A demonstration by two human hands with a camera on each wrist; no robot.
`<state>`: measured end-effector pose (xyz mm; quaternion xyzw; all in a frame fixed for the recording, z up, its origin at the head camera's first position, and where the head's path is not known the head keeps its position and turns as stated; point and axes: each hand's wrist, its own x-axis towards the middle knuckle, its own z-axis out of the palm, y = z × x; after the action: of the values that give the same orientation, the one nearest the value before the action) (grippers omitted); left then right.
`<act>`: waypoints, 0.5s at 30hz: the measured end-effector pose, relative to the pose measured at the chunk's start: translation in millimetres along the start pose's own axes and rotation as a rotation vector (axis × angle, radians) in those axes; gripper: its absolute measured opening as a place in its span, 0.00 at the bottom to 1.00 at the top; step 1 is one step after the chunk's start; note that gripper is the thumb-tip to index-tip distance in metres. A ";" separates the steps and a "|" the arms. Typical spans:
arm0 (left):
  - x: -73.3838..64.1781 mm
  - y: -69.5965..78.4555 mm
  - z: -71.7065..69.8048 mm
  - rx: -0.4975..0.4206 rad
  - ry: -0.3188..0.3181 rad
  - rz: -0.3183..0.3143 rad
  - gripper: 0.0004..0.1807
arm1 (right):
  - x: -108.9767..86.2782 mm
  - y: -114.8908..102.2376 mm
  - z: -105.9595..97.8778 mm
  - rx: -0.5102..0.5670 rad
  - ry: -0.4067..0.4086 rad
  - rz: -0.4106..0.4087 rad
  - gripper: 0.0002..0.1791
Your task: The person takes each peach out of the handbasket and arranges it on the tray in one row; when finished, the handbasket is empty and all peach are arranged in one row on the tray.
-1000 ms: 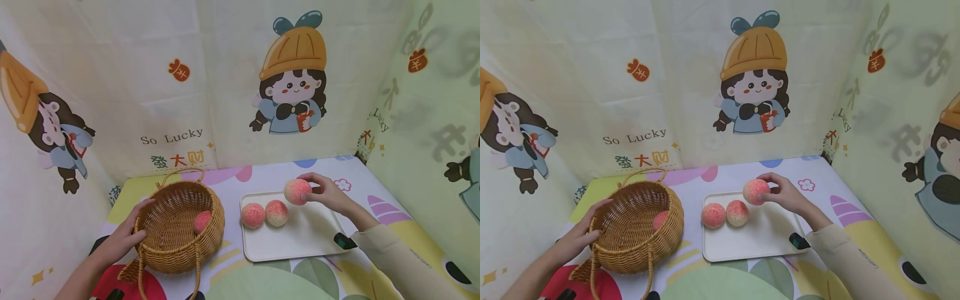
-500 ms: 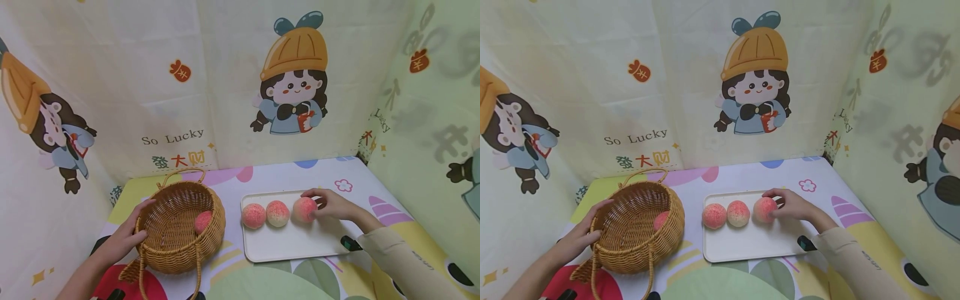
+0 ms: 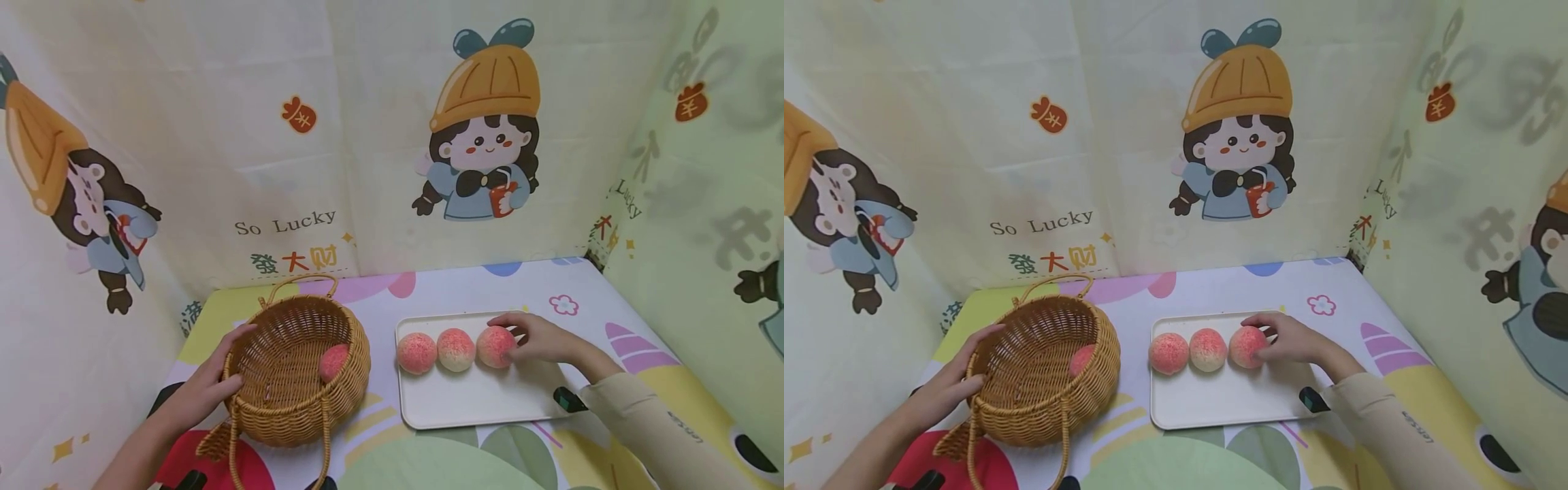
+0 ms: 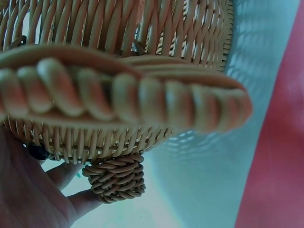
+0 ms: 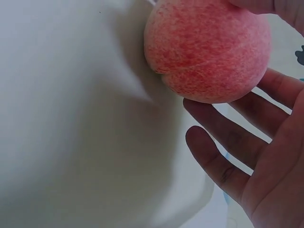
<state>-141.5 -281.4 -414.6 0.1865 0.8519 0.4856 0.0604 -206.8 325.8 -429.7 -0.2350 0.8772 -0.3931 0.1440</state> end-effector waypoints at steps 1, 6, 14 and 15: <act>0.0 0.2 0.0 0.001 -0.001 0.001 0.45 | 0.0 -0.1 0.6 0.001 -0.005 0.005 0.35; -0.2 2.8 -0.4 0.010 -0.006 0.024 0.45 | -0.3 0.2 4.8 0.000 -0.005 0.027 0.36; -2.1 4.9 -0.5 0.003 -0.001 0.018 0.45 | 3.4 -11.8 3.1 -0.055 0.004 0.006 0.40; -2.7 4.9 -0.7 0.001 0.000 0.015 0.45 | 6.8 -18.1 2.6 -0.071 0.015 -0.003 0.40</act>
<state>-137.9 -280.7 -410.3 0.1930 0.8506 0.4858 0.0565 -206.0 310.1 -418.2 -0.2384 0.8912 -0.3638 0.1284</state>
